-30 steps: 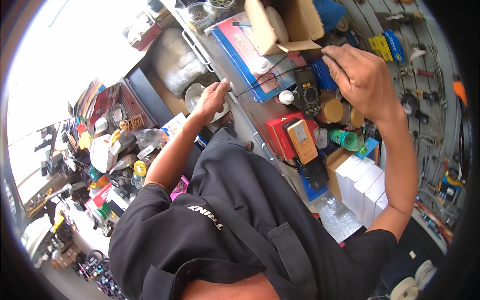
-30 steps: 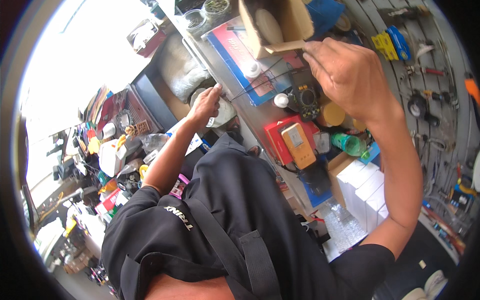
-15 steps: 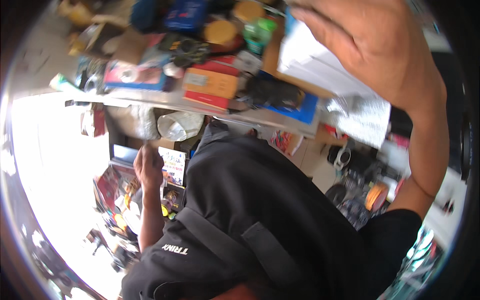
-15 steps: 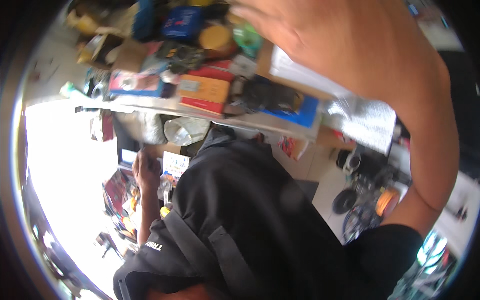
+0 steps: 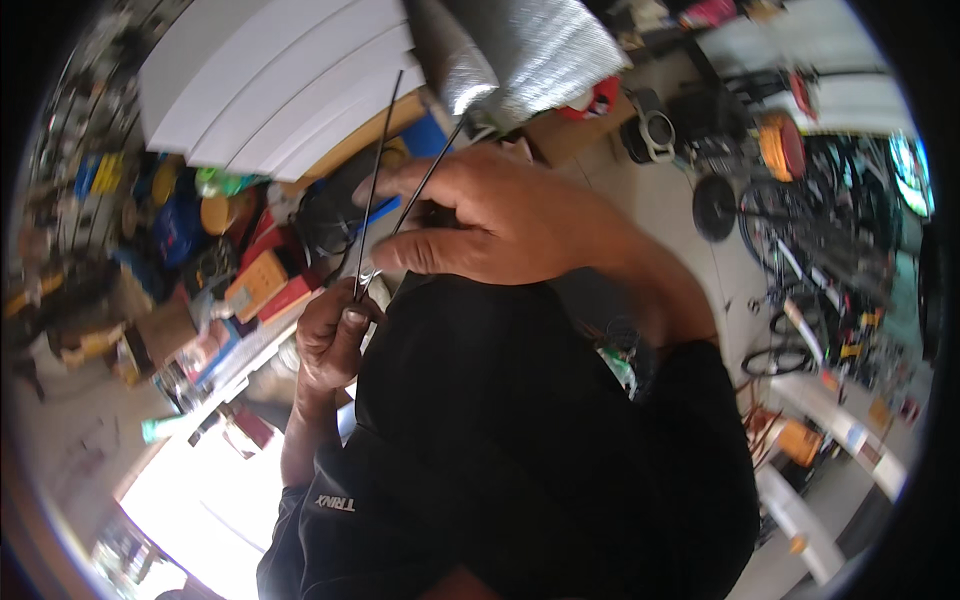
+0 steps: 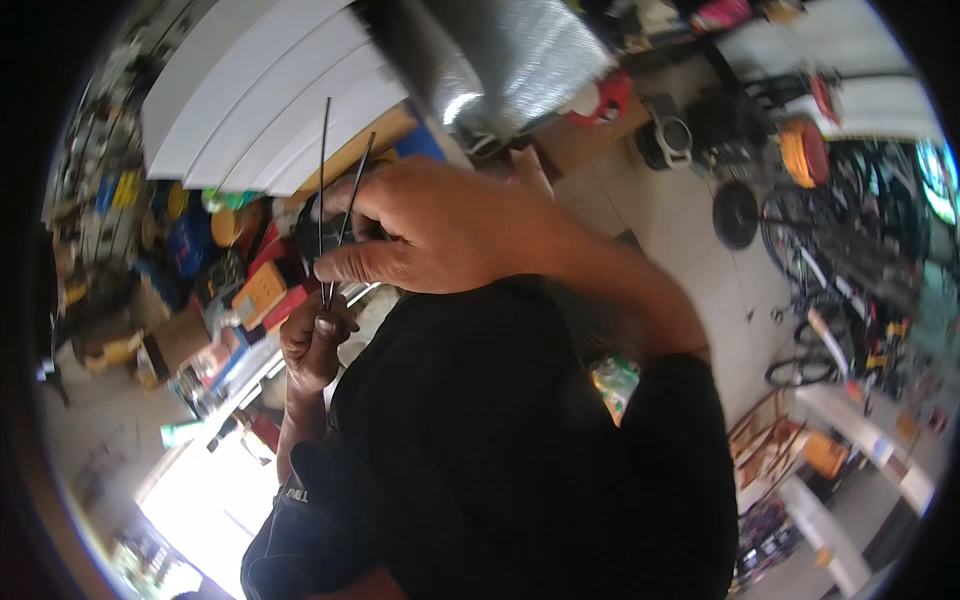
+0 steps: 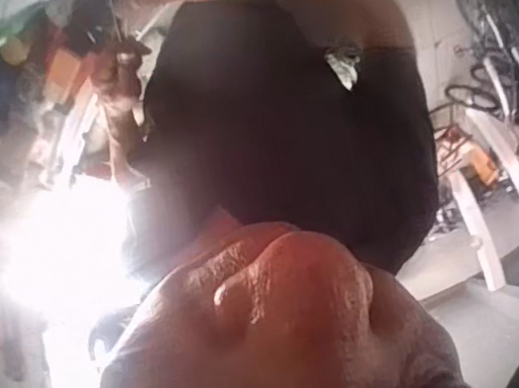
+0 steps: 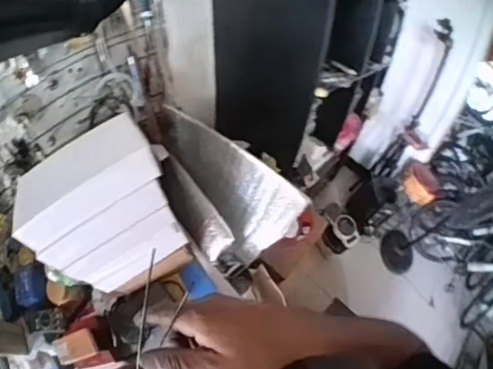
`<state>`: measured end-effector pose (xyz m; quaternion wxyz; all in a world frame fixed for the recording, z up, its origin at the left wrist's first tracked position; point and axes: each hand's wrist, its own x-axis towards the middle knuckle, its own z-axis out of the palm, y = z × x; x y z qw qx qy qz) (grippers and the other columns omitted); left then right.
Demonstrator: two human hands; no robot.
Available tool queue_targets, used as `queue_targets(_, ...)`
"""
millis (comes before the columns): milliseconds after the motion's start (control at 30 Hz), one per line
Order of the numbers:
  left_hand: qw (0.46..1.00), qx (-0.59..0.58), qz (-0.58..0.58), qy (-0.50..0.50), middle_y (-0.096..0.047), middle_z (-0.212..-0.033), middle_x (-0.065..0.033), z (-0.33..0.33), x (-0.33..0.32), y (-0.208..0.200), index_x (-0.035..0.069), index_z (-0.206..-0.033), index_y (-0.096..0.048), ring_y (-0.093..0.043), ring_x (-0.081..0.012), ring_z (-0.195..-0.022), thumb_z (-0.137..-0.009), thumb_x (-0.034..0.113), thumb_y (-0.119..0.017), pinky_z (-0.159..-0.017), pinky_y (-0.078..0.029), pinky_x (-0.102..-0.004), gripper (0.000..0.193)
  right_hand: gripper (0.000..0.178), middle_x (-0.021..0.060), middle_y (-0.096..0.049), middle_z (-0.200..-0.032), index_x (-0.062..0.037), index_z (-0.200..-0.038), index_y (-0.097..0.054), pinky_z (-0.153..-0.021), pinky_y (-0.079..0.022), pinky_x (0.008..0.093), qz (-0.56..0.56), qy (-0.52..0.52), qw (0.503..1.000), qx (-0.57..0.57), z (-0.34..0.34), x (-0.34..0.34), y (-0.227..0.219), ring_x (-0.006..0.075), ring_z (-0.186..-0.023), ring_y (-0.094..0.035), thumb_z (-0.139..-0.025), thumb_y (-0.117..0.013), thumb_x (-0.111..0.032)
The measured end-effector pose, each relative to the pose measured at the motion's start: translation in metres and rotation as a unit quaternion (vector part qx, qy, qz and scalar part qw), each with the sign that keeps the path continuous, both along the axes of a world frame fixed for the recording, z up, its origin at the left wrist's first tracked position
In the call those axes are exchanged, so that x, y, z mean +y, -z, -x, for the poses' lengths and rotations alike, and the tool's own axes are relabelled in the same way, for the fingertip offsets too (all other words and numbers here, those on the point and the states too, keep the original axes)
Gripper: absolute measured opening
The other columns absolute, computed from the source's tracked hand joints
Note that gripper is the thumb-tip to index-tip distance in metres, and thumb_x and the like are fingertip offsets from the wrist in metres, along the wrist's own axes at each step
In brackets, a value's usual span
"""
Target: The person sits on the ground and uses a screwdriver to adjust the spokes of a bicycle wheel. They then walk into a cluttered shop, retrieve a spoke from a box, and return outside to insert the spoke into the wheel hub.
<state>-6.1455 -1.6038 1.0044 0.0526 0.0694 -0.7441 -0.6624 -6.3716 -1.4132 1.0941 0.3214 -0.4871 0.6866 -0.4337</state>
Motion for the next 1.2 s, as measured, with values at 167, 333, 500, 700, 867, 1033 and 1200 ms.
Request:
queue_targets(167,0.984,0.036,0.08,0.158,-0.059,-0.077,-0.0111,0.075,0.011,-0.008,-0.001,-0.084,-0.067,-0.057,-0.0237,-0.068,-0.102,0.016,-0.06,-0.063,-0.042,-0.0344,0.025,0.034,0.0052,-0.067,-0.085,0.0018,-0.122,-0.066,-0.064,-0.051,0.0242,0.114,0.175,0.914,-0.347,-0.013,0.057,0.044,0.0101,-0.07,-0.063,-0.102,-0.068,-0.026)
queue_targets(333,0.952,0.002,0.122,0.28,-0.064,-0.08,-0.0119,0.147,0.063,-0.01,0.0,-0.088,-0.07,-0.061,-0.0256,-0.073,-0.099,0.009,-0.061,-0.067,-0.046,-0.035,0.017,0.026,0.0036,-0.066,-0.089,0.0001,-0.117,-0.067,-0.066,-0.052,0.0241,0.143,0.306,0.872,-0.354,0.003,0.133,0.054,0.0103,-0.074,-0.065,-0.103,-0.067,-0.022)
queue_targets(500,0.943,0.041,0.204,0.262,-0.067,-0.085,-0.0138,0.229,0.138,0.013,0.001,-0.098,-0.07,-0.063,-0.0284,-0.074,-0.101,0.01,-0.061,-0.068,-0.049,-0.0358,0.013,0.021,0.0027,-0.069,-0.086,0.0,-0.108,-0.071,-0.062,-0.052,0.0246,0.177,0.453,0.802,-0.347,0.043,0.21,0.09,0.0089,-0.071,-0.064,-0.104,-0.066,-0.02)
queue_targets(700,0.916,-0.097,0.253,0.296,-0.067,-0.083,-0.0171,0.338,0.23,0.039,0.001,-0.098,-0.069,-0.067,-0.0308,-0.077,-0.105,0.018,-0.053,-0.071,-0.051,-0.0393,0.025,0.027,0.0031,-0.073,-0.086,0.0,-0.11,-0.074,-0.063,-0.052,0.0258,0.19,0.448,0.792,-0.368,0.147,0.316,0.145,0.0087,-0.07,-0.064,-0.104,-0.066,-0.025)
queue_targets(867,0.958,-0.206,0.078,0.185,-0.046,-0.062,0.006,0.402,0.316,0.051,0.004,-0.089,-0.065,-0.04,-0.0032,-0.056,-0.11,0.03,-0.05,-0.053,-0.031,-0.0242,0.036,0.034,0.0017,-0.07,-0.078,-0.0009,-0.096,-0.073,-0.062,-0.052,0.0271,0.147,0.449,0.769,-0.431,0.242,0.414,0.157,0.009,-0.069,-0.065,-0.103,-0.067,-0.034)
queue_targets(1033,0.941,-0.218,0.082,0.245,-0.049,-0.066,0.004,0.478,0.395,0.041,0.004,-0.088,-0.064,-0.041,-0.003,-0.058,-0.11,0.027,-0.051,-0.054,-0.033,-0.0231,0.034,0.029,0.0028,-0.066,-0.07,-0.0004,-0.086,-0.07,-0.06,-0.05,0.0257,0.143,0.53,0.716,-0.431,0.278,0.503,0.158,0.0095,-0.063,-0.061,-0.1,-0.071,-0.026)
queue_targets(1200,0.903,-0.222,0.159,0.332,-0.062,-0.079,0.0,0.533,0.465,0.043,0.001,-0.097,-0.066,-0.055,-0.0082,-0.074,-0.11,0.025,-0.054,-0.064,-0.046,-0.0264,0.03,0.021,0.0002,-0.066,-0.078,-0.0016,-0.095,-0.071,-0.062,-0.048,0.0263,0.212,0.614,0.643,-0.406,0.261,0.563,0.175,0.0089,-0.068,-0.059,-0.101,-0.069,-0.021)
